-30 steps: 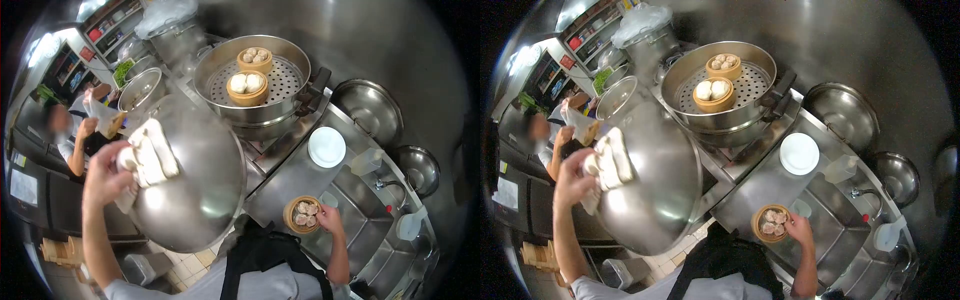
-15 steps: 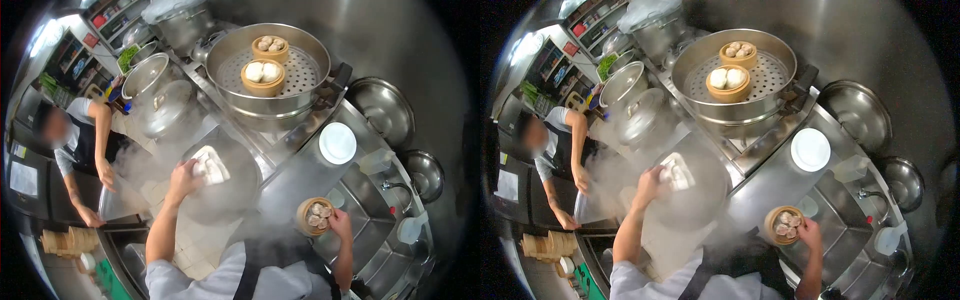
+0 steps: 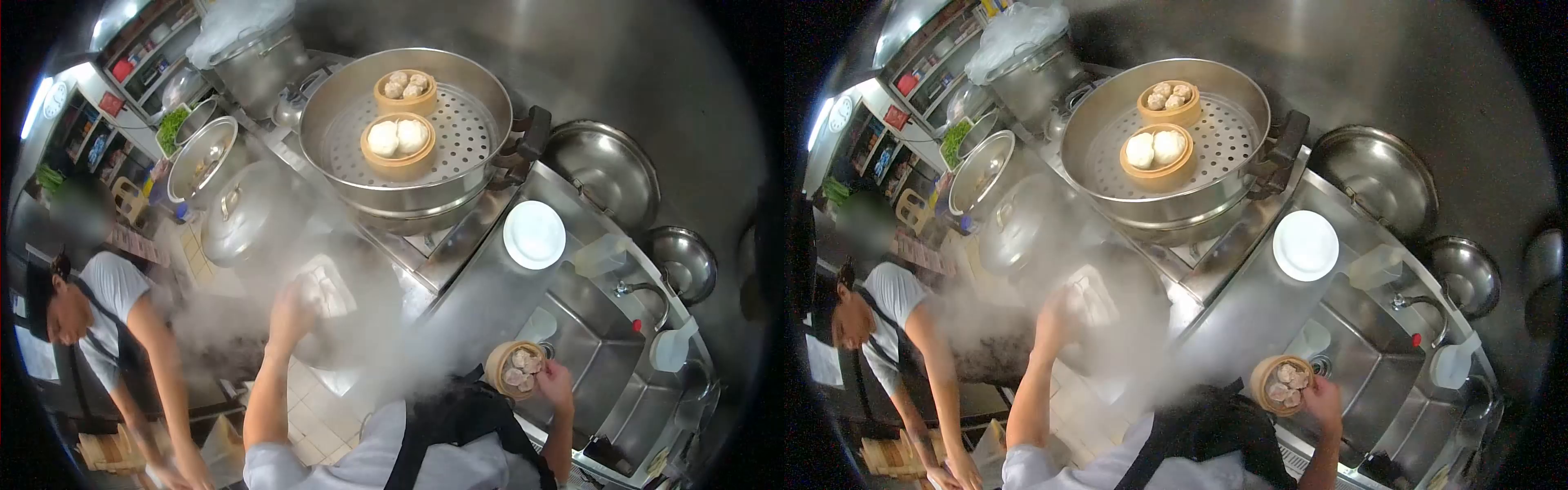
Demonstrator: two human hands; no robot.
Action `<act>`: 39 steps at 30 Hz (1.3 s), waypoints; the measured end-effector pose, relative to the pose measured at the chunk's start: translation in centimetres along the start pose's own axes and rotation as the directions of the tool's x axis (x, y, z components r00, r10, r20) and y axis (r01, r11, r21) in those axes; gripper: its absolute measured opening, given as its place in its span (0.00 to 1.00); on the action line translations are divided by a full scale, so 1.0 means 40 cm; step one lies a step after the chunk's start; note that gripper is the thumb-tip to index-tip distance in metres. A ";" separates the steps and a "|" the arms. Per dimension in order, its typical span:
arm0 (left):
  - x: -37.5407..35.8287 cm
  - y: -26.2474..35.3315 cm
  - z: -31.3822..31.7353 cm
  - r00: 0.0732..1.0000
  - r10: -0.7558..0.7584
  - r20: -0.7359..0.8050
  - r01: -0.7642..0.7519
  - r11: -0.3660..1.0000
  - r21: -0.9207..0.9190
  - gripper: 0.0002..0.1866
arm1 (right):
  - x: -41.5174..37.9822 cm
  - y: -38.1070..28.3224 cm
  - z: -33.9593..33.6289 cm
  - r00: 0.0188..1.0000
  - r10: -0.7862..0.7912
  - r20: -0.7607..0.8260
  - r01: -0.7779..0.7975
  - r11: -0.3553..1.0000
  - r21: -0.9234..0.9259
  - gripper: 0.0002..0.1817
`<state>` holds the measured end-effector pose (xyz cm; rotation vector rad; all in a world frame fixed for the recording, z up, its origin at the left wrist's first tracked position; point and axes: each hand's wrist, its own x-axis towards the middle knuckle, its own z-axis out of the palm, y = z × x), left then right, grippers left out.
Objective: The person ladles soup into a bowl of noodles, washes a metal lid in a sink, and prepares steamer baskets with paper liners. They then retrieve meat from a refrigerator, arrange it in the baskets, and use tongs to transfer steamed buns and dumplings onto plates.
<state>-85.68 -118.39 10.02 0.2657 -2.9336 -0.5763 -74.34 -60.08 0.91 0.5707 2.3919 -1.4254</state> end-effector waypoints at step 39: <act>0.257 0.957 0.848 0.743 -0.464 0.483 0.664 0.413 -0.624 0.15 | -0.211 0.242 -0.082 0.889 0.323 -0.326 -0.253 0.938 0.239 0.16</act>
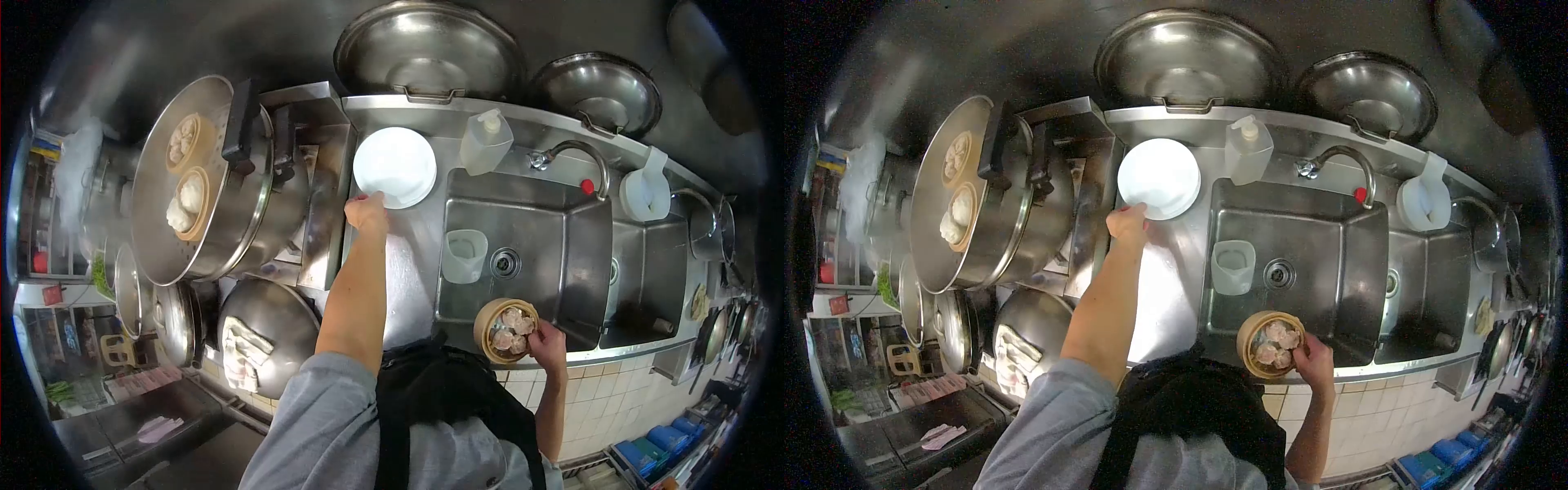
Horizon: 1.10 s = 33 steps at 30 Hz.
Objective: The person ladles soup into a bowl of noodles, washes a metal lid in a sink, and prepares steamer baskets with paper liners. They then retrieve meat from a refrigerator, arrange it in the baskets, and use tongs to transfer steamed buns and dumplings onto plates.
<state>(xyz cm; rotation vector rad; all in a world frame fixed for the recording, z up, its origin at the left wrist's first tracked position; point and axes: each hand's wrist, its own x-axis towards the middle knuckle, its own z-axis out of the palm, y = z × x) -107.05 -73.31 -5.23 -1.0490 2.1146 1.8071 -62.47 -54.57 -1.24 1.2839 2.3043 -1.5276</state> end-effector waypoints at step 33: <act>-0.077 -0.096 -0.260 0.945 0.108 0.310 -0.039 0.975 -0.221 0.21 | -0.019 0.020 -0.092 0.997 -0.079 0.000 0.079 0.996 -0.051 0.17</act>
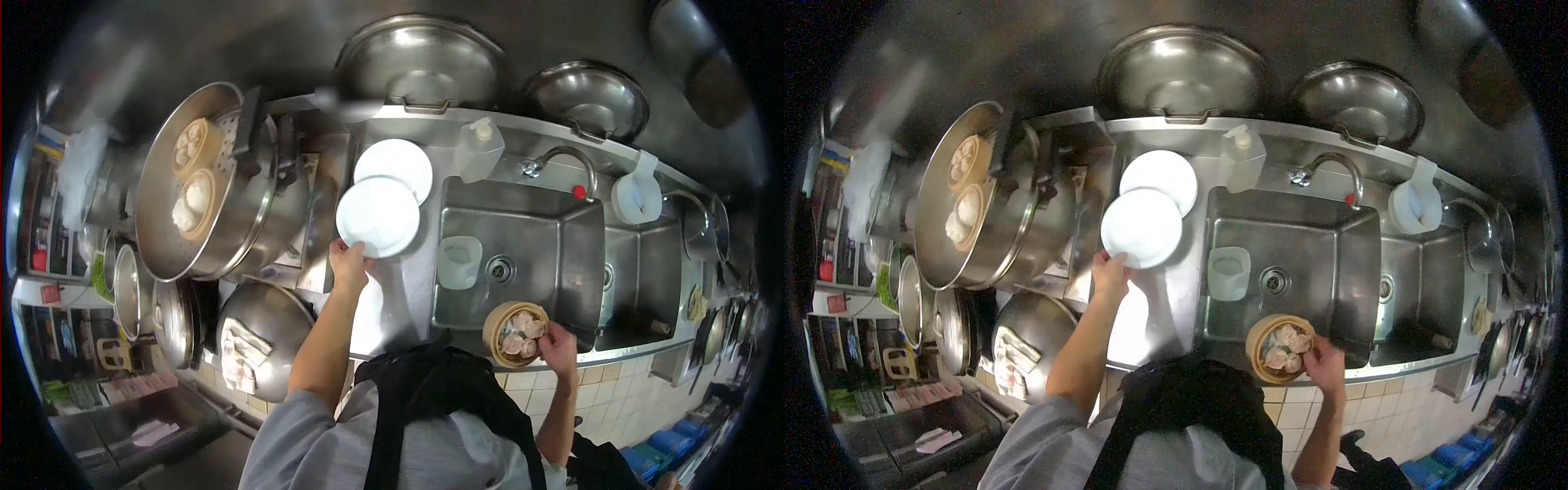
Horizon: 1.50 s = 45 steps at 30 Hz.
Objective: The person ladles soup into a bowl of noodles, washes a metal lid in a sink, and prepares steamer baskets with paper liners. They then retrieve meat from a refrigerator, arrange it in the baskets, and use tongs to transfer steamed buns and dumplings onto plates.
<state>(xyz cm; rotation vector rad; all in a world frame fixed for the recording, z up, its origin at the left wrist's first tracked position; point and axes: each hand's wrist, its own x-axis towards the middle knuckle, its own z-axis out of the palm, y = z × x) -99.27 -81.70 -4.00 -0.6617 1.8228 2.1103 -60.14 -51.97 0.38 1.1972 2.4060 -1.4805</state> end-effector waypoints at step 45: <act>-0.421 0.288 -0.846 0.682 -0.076 0.728 0.118 0.993 -0.008 0.31 | 0.381 -1.821 0.689 0.430 -0.503 0.749 0.748 -0.265 -0.608 0.10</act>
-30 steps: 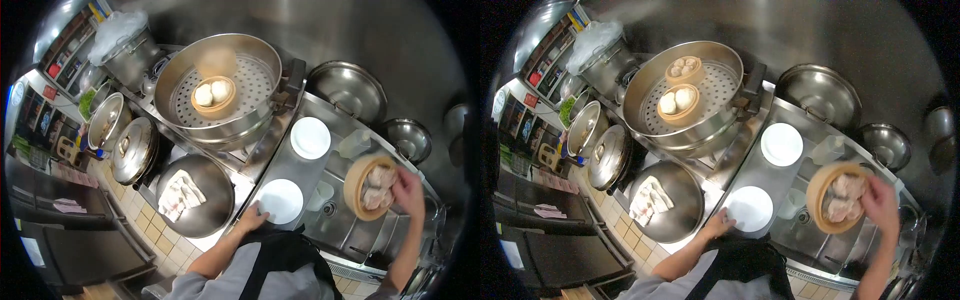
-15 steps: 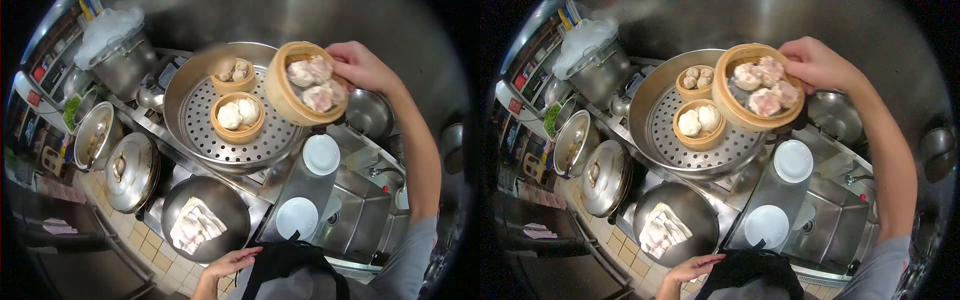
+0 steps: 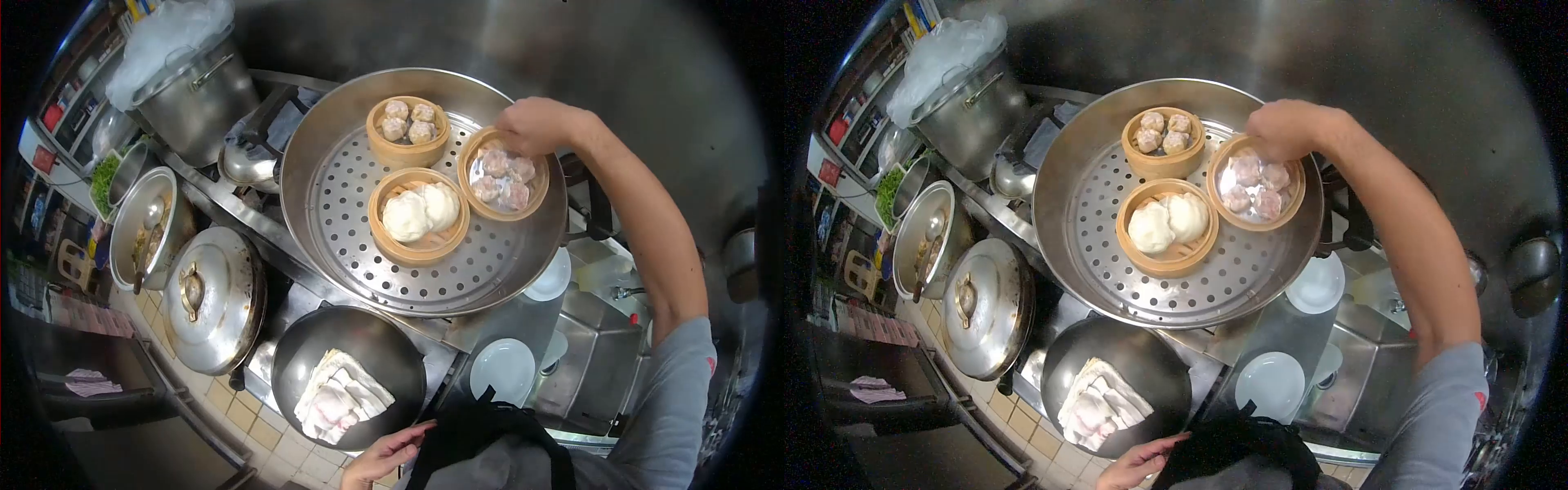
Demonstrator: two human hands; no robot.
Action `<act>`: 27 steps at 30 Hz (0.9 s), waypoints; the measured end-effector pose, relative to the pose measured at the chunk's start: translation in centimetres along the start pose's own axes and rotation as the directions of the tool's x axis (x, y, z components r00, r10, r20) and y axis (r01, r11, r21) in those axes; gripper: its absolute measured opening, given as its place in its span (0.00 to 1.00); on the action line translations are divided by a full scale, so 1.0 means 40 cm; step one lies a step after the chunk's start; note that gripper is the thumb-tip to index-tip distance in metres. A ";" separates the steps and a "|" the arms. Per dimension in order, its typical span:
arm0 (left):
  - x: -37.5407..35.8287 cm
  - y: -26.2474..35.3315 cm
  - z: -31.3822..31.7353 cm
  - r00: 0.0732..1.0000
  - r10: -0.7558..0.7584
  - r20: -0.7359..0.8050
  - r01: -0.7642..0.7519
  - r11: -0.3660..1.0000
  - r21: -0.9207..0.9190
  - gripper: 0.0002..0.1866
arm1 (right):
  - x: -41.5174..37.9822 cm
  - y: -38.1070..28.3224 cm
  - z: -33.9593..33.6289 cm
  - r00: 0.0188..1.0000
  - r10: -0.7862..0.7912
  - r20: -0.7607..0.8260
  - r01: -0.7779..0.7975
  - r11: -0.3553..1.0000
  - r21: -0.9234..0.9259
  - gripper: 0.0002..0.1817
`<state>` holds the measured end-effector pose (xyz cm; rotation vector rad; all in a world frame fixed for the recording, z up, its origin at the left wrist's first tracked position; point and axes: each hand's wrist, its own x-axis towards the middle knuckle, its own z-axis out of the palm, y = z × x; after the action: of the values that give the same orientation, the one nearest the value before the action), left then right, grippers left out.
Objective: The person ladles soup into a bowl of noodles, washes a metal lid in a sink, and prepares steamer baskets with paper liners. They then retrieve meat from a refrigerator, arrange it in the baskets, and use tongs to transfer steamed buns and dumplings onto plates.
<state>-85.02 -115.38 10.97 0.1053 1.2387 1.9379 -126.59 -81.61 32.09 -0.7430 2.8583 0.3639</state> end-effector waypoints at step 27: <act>0.498 0.046 0.295 0.976 0.053 0.213 -0.148 0.876 0.459 0.18 | -1.374 -0.406 0.895 0.145 0.860 0.489 -0.116 -0.476 0.872 0.18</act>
<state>-93.86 -93.90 11.78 0.6093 1.5730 1.6216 -67.62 -60.45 6.77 1.6534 2.2724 -2.0294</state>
